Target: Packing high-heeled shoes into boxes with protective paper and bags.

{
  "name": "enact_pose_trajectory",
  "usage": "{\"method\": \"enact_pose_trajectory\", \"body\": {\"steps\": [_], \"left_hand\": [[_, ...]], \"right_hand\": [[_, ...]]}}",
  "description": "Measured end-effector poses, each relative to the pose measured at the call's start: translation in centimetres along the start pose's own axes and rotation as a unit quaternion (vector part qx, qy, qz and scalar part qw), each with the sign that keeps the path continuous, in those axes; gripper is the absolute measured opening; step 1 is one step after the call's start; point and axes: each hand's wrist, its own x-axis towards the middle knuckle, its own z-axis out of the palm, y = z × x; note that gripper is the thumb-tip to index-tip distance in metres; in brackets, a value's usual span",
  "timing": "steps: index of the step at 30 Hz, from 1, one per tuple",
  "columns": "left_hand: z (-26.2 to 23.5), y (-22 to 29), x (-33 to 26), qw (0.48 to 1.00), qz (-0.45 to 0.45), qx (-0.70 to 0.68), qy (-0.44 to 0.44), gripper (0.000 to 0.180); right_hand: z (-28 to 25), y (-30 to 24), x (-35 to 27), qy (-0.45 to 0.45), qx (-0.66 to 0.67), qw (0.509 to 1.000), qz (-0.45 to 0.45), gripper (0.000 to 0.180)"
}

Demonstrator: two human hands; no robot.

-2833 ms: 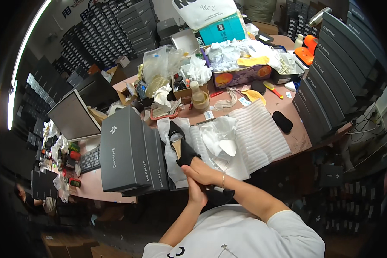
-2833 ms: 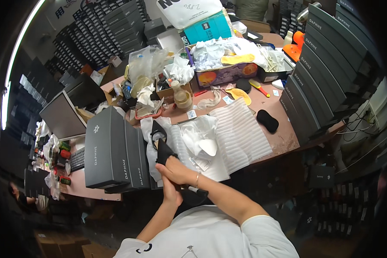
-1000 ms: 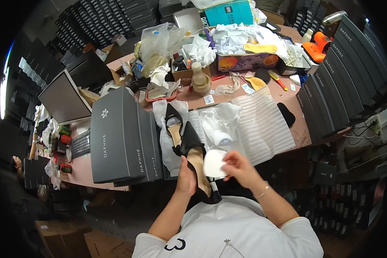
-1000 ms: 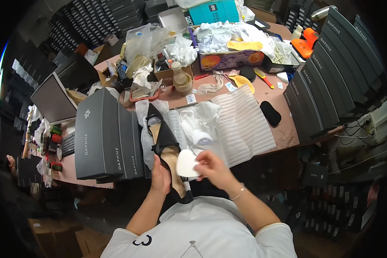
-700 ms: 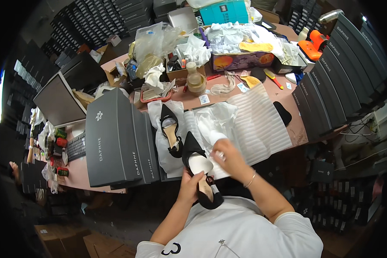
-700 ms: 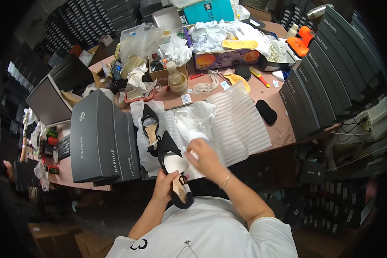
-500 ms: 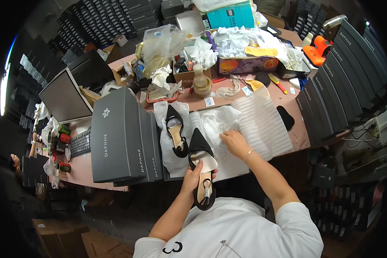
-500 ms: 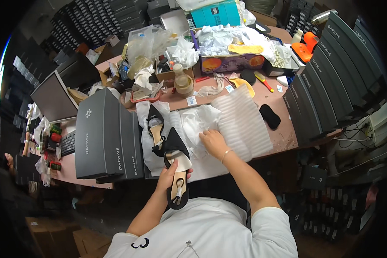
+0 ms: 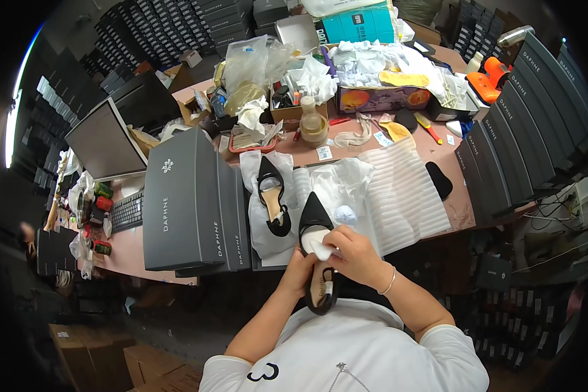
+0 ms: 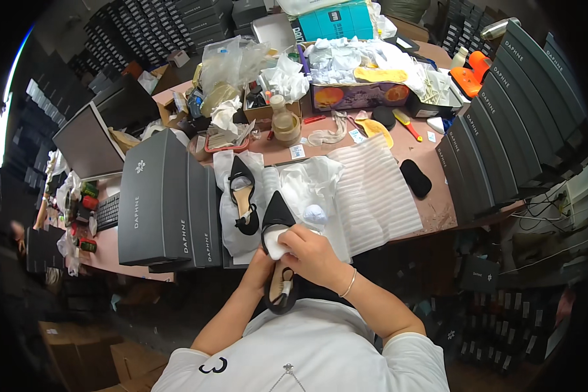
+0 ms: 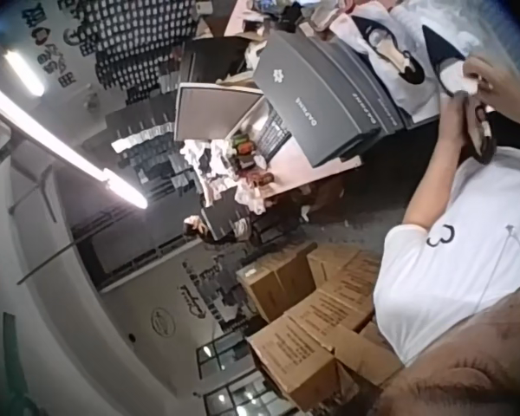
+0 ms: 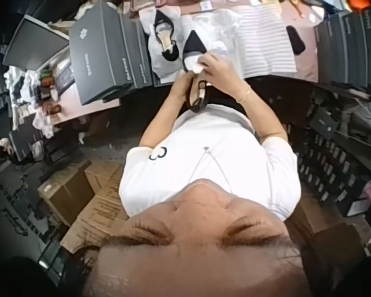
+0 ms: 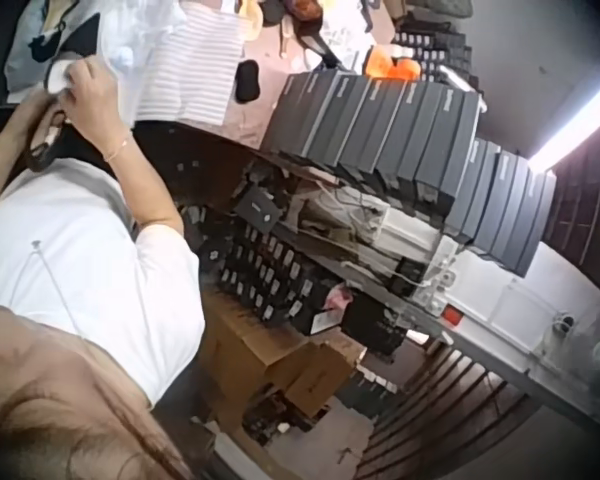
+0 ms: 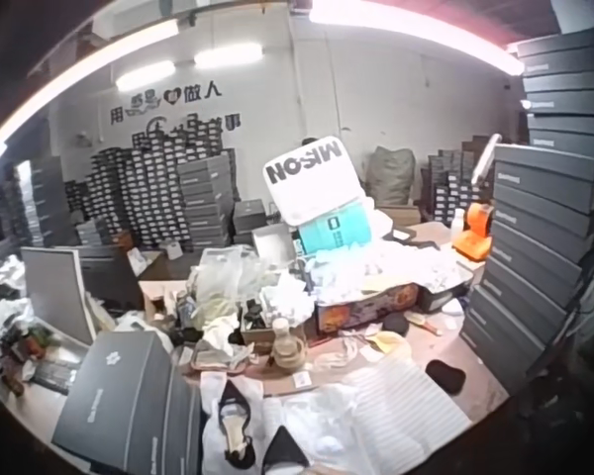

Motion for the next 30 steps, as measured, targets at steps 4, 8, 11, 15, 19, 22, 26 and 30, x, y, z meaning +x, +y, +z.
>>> {"method": "enact_pose_trajectory", "body": {"steps": [4, 8, 11, 15, 19, 22, 26, 30], "left_hand": [[-2.4, 1.0, 0.3, 0.993, -0.075, 0.089, -0.026, 0.032], [-1.6, -0.7, 0.2, 0.997, -0.056, -0.048, -0.016, 0.039], [-1.3, -0.4, -2.2, 0.986, -0.100, -0.124, -0.053, 0.053], [2.5, 0.1, -3.5, 0.983, -0.026, -0.136, 0.120, 0.040], [-1.1, 1.6, -2.9, 0.985, -0.078, -0.145, 0.045, 0.048], [-0.4, 2.3, -1.6, 0.987, -0.116, -0.113, 0.021, 0.056], [0.7, 3.3, -1.0, 0.997, -0.040, -0.060, 0.017, 0.062], [2.3, 3.5, -0.7, 0.991, -0.026, -0.109, 0.068, 0.066]], "right_hand": [[0.1, 0.1, -0.4, -0.010, -0.017, 1.000, -0.014, 0.034], [1.2, -0.3, 0.9, -0.039, -0.177, 0.982, -0.045, 0.025], [4.4, 3.0, 1.9, 0.026, -0.244, 0.967, -0.065, 0.019], [8.1, 3.4, 2.6, -0.107, -0.296, 0.949, 0.027, 0.069], [1.4, 7.1, 1.9, -0.127, 0.009, 0.990, 0.060, 0.074], [0.7, 12.1, -0.5, -0.214, -0.287, 0.923, 0.139, 0.064], [2.1, 12.8, 0.0, -0.118, -0.173, 0.960, 0.188, 0.045], [0.0, 3.3, 1.0, -0.085, 0.120, 0.984, 0.104, 0.030]]}}
